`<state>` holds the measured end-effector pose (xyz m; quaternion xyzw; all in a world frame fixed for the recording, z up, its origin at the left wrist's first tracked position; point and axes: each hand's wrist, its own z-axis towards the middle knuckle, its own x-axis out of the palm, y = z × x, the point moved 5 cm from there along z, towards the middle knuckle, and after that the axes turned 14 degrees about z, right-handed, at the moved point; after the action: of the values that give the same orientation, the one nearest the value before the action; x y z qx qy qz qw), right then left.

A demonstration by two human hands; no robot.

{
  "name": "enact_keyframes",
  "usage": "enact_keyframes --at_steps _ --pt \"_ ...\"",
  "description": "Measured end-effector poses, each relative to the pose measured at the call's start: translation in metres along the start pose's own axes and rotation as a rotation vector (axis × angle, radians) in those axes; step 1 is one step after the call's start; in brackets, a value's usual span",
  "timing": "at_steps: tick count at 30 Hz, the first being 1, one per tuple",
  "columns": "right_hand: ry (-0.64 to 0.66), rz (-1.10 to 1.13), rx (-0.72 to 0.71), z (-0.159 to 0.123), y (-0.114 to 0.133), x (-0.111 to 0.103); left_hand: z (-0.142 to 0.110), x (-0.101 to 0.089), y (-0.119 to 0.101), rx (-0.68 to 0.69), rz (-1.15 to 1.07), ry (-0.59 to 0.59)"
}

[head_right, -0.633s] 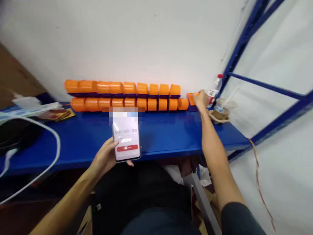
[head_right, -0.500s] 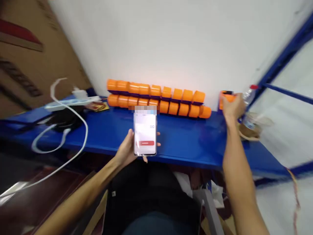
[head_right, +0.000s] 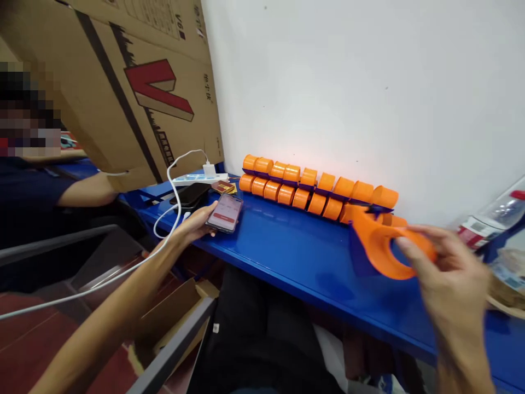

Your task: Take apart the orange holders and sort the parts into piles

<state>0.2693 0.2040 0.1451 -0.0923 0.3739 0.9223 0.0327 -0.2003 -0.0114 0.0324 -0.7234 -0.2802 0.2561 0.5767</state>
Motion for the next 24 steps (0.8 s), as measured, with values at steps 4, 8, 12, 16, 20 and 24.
enact_keyframes --at_steps 4,8,12,16,20,24 --pt "0.215 0.069 0.151 -0.018 0.000 0.054 0.013 -0.025 -0.004 -0.069 0.125 -0.032" --pt "0.399 0.031 0.184 -0.027 -0.013 0.093 0.022 -0.038 -0.002 -0.109 0.283 -0.047" --pt "0.539 -0.077 0.207 -0.031 -0.023 0.115 0.038 -0.050 0.000 -0.073 0.462 -0.074" --pt "0.628 -0.343 0.136 -0.025 -0.022 0.125 0.050 -0.057 -0.007 0.001 0.899 -0.185" --pt "0.661 -0.454 0.060 -0.003 -0.012 0.132 0.048 -0.055 -0.019 0.053 1.367 -0.273" --pt "0.586 -0.379 -0.008 0.029 -0.007 0.142 0.032 -0.044 -0.025 0.102 1.571 -0.274"
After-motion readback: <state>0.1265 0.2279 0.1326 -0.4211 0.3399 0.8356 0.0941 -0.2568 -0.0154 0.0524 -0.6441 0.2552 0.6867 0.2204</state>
